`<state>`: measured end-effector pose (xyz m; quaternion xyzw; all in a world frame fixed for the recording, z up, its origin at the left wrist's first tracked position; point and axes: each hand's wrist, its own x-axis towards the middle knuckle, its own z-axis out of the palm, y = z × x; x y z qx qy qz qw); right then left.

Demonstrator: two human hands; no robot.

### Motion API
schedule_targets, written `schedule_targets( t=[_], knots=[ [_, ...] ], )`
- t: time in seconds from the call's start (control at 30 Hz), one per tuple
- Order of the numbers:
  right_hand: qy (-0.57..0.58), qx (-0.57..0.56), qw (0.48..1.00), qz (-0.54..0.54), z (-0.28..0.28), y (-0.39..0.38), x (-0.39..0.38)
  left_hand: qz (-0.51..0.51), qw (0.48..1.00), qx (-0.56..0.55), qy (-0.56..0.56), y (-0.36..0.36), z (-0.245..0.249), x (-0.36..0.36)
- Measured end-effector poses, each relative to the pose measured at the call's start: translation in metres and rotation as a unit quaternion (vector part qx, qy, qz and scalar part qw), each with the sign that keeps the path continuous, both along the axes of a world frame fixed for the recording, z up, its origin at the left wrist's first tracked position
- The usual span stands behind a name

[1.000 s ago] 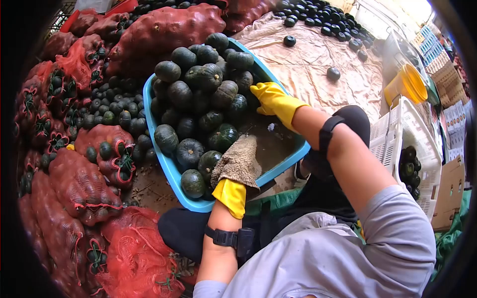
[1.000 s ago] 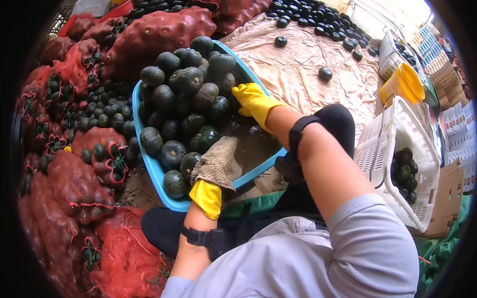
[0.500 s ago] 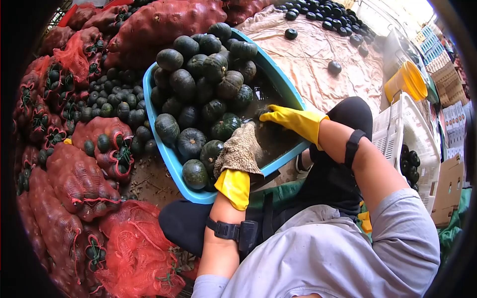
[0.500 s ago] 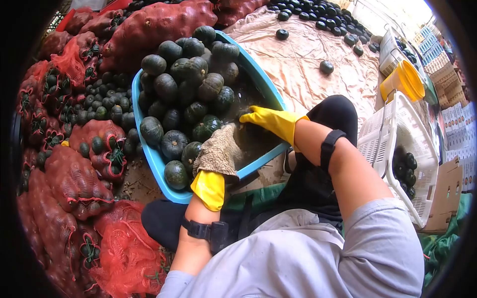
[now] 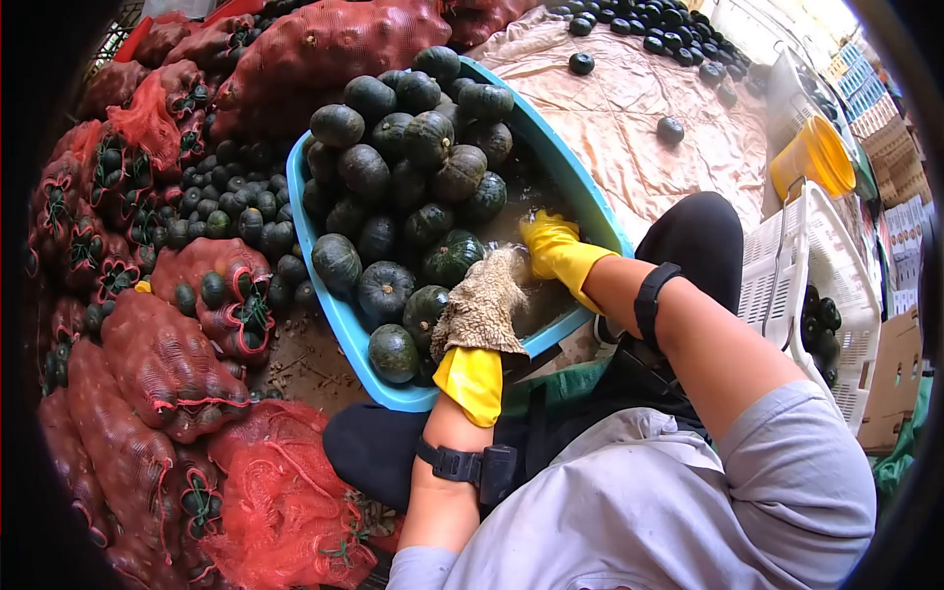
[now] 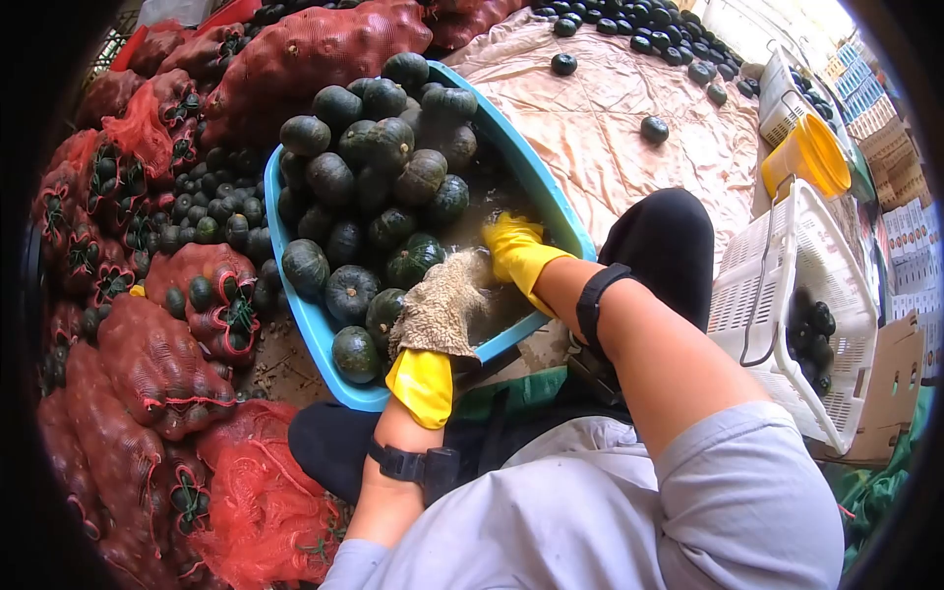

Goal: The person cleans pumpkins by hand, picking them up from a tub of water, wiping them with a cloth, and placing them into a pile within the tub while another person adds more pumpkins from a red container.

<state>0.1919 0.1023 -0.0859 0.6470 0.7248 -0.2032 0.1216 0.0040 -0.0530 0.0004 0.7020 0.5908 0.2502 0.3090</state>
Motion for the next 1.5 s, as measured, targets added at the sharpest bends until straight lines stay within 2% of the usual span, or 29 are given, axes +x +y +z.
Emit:
schedule_targets(
  t=[0.07, 0.1, 0.2, 0.23, 0.27, 0.3, 0.37, 0.4, 0.43, 0.5, 0.57, 0.6, 0.67, 0.73, 0.83, 0.87, 0.97, 1.0, 1.03, 1.07, 1.1, 1.13, 1.17, 1.23, 1.27, 1.3, 1.33, 1.43, 1.5],
  knots=[
    [0.162, 0.045, 0.983, 0.074, 0.017, -0.001, 0.017, -0.005, 1.000, 0.020, -0.006, 0.007, 0.002, 0.005],
    [0.379, -0.094, 0.915, -0.102, 0.009, -0.003, 0.037, -0.007, 0.999, 0.033, -0.007, 0.014, 0.003, 0.009],
    [0.504, -0.225, 0.798, -0.240, 0.099, -0.034, 0.032, -0.021, 0.997, 0.072, 0.011, 0.038, 0.007, 0.023],
    [0.467, -0.147, 0.855, -0.170, 0.080, -0.033, 0.030, -0.023, 0.996, 0.083, 0.023, 0.045, 0.005, 0.027],
    [0.493, -0.111, 0.856, -0.108, 0.114, -0.062, 0.019, -0.026, 0.995, 0.094, 0.035, 0.051, 0.004, 0.031],
    [0.639, -0.083, 0.764, -0.030, 0.108, -0.085, 0.010, -0.028, 0.993, 0.105, 0.049, 0.055, 0.002, 0.034],
    [0.491, 0.257, 0.815, 0.168, 0.088, -0.104, -0.004, -0.030, 0.989, 0.130, 0.072, 0.060, -0.002, 0.039],
    [0.500, 0.287, 0.811, 0.103, 0.077, -0.098, -0.012, -0.031, 0.986, 0.144, 0.080, 0.061, -0.004, 0.041],
    [0.506, 0.315, 0.802, 0.037, 0.070, -0.088, -0.022, -0.031, 0.983, 0.159, 0.092, 0.062, -0.006, 0.043],
    [0.556, 0.030, 0.788, -0.265, 0.108, -0.050, -0.033, -0.033, 0.974, 0.198, 0.106, 0.064, -0.006, 0.045],
    [0.555, 0.148, 0.789, -0.217, 0.092, -0.047, -0.036, -0.034, 0.966, 0.237, 0.092, 0.062, -0.002, 0.042],
    [0.556, 0.180, 0.795, -0.162, 0.087, -0.066, -0.040, -0.031, 0.972, 0.231, 0.031, 0.056, 0.004, 0.033],
    [0.593, 0.160, 0.788, -0.039, 0.081, -0.100, -0.042, -0.002, 0.956, 0.099, -0.275, 0.048, 0.006, 0.018],
    [0.607, 0.108, 0.787, 0.013, 0.081, -0.092, -0.034, 0.052, 0.844, -0.021, -0.534, 0.050, 0.000, 0.016],
    [0.535, 0.244, 0.796, -0.144, 0.080, -0.052, -0.043, 0.079, 0.925, -0.034, -0.371, 0.052, 0.017, 0.023],
    [0.532, 0.216, 0.802, -0.166, 0.082, -0.048, -0.040, 0.076, 0.895, -0.044, -0.438, 0.056, 0.000, 0.021],
    [0.577, 0.144, 0.802, 0.050, 0.105, -0.100, -0.032, 0.070, 0.780, -0.078, -0.617, 0.064, -0.075, 0.005],
    [0.549, 0.198, 0.795, 0.164, 0.104, -0.107, -0.033, 0.065, 0.734, -0.090, -0.670, 0.064, -0.093, 0.003],
    [0.518, 0.262, 0.790, 0.198, 0.097, -0.099, -0.031, 0.058, 0.854, -0.042, -0.515, 0.053, -0.051, 0.007],
    [0.527, 0.314, 0.782, 0.109, 0.080, -0.085, -0.035, 0.064, 0.954, 0.017, -0.293, 0.042, -0.008, 0.010],
    [0.530, 0.361, 0.767, 0.018, 0.067, -0.067, -0.041, 0.079, 0.989, 0.071, -0.101, 0.030, 0.036, 0.014],
    [0.490, 0.333, 0.797, -0.123, 0.068, -0.050, -0.044, 0.063, 0.993, 0.076, -0.058, 0.035, 0.029, 0.023],
    [0.479, 0.271, 0.823, -0.141, 0.072, -0.042, -0.039, 0.063, 0.989, 0.081, -0.102, 0.034, 0.030, 0.022],
    [0.540, 0.251, 0.803, 0.006, 0.092, -0.072, -0.036, 0.061, 0.976, 0.092, -0.190, 0.033, 0.034, 0.021],
    [0.608, 0.111, 0.786, 0.005, 0.107, -0.084, -0.033, 0.034, 0.957, 0.096, -0.272, 0.035, 0.026, 0.013],
    [0.637, -0.028, 0.771, 0.010, 0.113, -0.077, -0.023, 0.057, 0.973, 0.089, -0.206, 0.035, 0.027, 0.011],
    [0.654, -0.026, 0.755, 0.040, 0.112, -0.059, -0.017, 0.078, 0.984, 0.079, -0.137, 0.035, 0.029, 0.009],
    [0.495, 0.181, 0.845, 0.091, 0.112, -0.063, -0.018, 0.099, 0.982, 0.155, -0.037, 0.043, 0.003, 0.003],
    [0.466, 0.312, 0.825, 0.066, 0.127, -0.095, -0.041, 0.103, 0.967, 0.235, -0.004, 0.049, -0.026, 0.000]
  ],
)
